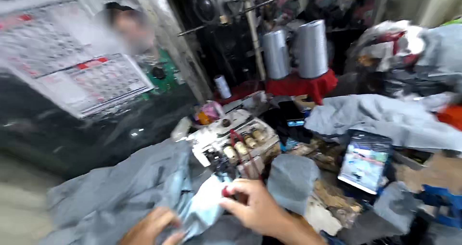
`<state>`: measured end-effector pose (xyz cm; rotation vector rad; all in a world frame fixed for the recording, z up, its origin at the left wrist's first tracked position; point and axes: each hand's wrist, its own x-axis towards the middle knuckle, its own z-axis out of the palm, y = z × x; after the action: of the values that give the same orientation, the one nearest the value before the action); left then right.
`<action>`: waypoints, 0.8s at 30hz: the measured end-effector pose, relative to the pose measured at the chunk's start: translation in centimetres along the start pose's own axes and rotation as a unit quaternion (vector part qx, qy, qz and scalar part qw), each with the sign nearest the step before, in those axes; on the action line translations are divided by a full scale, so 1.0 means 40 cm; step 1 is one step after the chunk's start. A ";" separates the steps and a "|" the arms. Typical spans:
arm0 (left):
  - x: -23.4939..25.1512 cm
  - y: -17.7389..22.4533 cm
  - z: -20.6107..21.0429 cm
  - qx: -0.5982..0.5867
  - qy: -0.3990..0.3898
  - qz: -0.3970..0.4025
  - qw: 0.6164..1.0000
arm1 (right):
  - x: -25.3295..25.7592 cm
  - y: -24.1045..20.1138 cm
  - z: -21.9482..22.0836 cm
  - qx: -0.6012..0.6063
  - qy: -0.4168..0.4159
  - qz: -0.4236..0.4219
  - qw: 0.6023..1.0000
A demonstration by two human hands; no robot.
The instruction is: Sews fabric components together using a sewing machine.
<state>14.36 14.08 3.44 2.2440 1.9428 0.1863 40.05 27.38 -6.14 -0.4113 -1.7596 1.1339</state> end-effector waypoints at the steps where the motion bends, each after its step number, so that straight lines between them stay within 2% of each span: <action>1: 0.027 0.012 -0.006 -0.021 0.054 0.038 0.998 | -0.008 0.019 -0.001 -0.011 -0.002 -0.011 1.000; 3: 0.117 0.058 0.008 -0.054 0.116 0.103 0.986 | -0.015 0.039 -0.002 -0.013 -0.015 -0.001 1.000; 6: 0.219 0.074 0.034 -0.022 0.075 0.162 0.984 | -0.021 0.035 0.001 -0.019 -0.021 0.005 1.000; 8: 0.236 0.071 0.015 -0.027 0.070 0.159 0.984 | -0.014 0.031 -0.003 -0.028 -0.013 0.005 1.000; 11: 0.219 0.098 -0.023 -0.125 0.051 0.107 0.985 | -0.003 0.035 0.003 -0.017 0.013 0.020 1.000; 14: 0.244 0.034 0.020 -0.216 0.023 0.137 0.967 | 0.007 0.030 0.017 0.009 0.011 0.051 0.999; 17: 0.265 0.033 -0.004 -0.230 -0.044 0.134 0.963 | 0.007 0.011 0.017 -0.041 -0.021 0.056 0.997; 19: 0.281 0.047 -0.042 -0.188 -0.108 0.155 0.964 | 0.007 -0.014 0.017 -0.102 -0.054 0.033 0.993; 21: 0.293 0.069 -0.078 -0.067 -0.131 0.189 0.971 | 0.006 -0.028 0.019 -0.131 -0.078 0.019 0.988; 23: 0.290 0.081 -0.095 0.094 -0.085 0.203 0.971 | 0.003 -0.026 0.010 -0.125 -0.077 0.050 0.988; 24: 0.285 0.075 -0.094 0.133 -0.046 0.215 0.966 | -0.002 -0.028 0.000 -0.123 -0.063 0.075 0.988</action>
<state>18.17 25.13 7.56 2.7719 1.4840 -0.1350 40.33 26.74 -5.24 -0.6410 -2.0172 1.0685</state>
